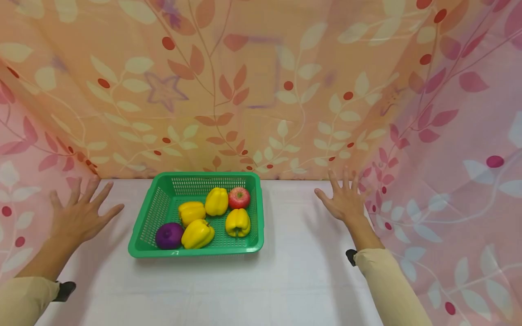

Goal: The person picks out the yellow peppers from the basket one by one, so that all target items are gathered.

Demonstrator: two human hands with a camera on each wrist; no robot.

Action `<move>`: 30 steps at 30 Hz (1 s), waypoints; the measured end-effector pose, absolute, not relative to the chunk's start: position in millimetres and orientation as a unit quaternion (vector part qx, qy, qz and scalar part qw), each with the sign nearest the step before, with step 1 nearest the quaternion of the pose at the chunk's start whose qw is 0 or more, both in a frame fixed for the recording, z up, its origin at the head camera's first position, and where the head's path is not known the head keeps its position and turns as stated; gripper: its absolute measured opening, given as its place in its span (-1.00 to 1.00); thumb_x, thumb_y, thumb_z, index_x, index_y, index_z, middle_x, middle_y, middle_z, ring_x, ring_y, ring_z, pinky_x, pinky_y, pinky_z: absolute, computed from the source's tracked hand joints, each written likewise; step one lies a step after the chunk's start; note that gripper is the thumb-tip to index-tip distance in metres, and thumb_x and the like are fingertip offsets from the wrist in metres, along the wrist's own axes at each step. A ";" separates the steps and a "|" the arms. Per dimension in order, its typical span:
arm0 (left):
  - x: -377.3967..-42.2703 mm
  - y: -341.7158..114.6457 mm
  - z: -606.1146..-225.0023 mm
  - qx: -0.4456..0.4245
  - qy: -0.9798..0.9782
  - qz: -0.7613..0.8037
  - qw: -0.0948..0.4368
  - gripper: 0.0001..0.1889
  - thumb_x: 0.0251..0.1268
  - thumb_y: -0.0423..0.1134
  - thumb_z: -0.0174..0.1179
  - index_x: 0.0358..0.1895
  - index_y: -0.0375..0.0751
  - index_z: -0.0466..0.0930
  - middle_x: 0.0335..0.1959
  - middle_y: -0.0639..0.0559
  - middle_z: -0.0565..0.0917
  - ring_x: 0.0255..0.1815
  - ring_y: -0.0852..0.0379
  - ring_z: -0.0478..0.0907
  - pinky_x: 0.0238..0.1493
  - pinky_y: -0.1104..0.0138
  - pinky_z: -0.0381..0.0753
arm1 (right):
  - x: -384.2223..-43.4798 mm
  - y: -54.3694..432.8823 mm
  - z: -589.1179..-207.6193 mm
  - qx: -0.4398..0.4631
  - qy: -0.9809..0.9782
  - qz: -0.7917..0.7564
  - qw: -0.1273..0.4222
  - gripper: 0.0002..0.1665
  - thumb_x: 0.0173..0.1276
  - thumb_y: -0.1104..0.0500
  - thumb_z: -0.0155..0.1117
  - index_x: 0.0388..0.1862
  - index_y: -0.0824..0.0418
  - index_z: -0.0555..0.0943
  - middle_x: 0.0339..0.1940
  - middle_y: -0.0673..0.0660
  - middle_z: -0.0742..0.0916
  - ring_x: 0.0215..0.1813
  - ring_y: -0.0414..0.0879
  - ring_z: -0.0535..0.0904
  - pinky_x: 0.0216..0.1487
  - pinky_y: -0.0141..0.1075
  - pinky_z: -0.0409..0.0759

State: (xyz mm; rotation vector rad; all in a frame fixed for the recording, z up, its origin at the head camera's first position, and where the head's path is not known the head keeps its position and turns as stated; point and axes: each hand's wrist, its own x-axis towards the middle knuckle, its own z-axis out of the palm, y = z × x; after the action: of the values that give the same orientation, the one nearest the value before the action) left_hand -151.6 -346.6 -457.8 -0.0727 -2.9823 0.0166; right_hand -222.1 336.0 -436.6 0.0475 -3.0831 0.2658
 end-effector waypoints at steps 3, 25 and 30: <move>-151.1 -343.1 -455.4 -0.034 -0.996 0.008 0.088 -0.13 0.36 0.41 -0.14 0.62 0.12 -0.11 0.61 -0.26 -0.09 0.60 -0.32 -0.31 0.30 -0.39 -0.68 | -221.6 328.6 -431.5 0.020 -0.995 0.092 0.023 0.09 0.34 -0.58 -0.24 0.66 -0.05 -0.12 0.63 0.32 -0.27 0.53 0.53 -0.40 0.14 0.62 -0.59; -131.9 -303.0 -463.8 -0.206 -0.970 -0.008 0.127 -0.13 0.21 0.33 0.16 0.57 0.14 0.15 0.59 -0.12 0.11 0.62 -0.21 -0.20 0.40 -0.40 -0.39 | -214.2 242.3 -406.0 0.137 -0.964 0.222 -0.058 0.17 0.24 -0.52 0.14 0.64 -0.31 -0.23 0.65 0.06 -0.30 0.59 0.38 -0.10 0.36 0.52 -0.20; -123.8 -295.6 -471.6 -0.243 -0.968 -0.018 0.065 -0.18 0.26 0.38 0.10 0.54 0.15 0.23 0.57 -0.12 0.17 0.59 -0.25 -0.07 0.43 -0.36 -0.30 | -209.9 220.1 -406.0 0.154 -0.934 0.309 -0.094 0.28 0.16 -0.40 0.37 0.63 -0.33 -0.23 0.66 0.11 -0.24 0.58 0.41 -0.10 0.31 0.51 0.06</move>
State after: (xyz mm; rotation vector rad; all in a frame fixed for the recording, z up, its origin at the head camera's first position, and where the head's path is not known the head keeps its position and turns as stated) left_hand -123.8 -295.6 -471.6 -0.7341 -2.9196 -0.0538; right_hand -209.9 220.1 -406.0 0.5151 -3.1239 1.0340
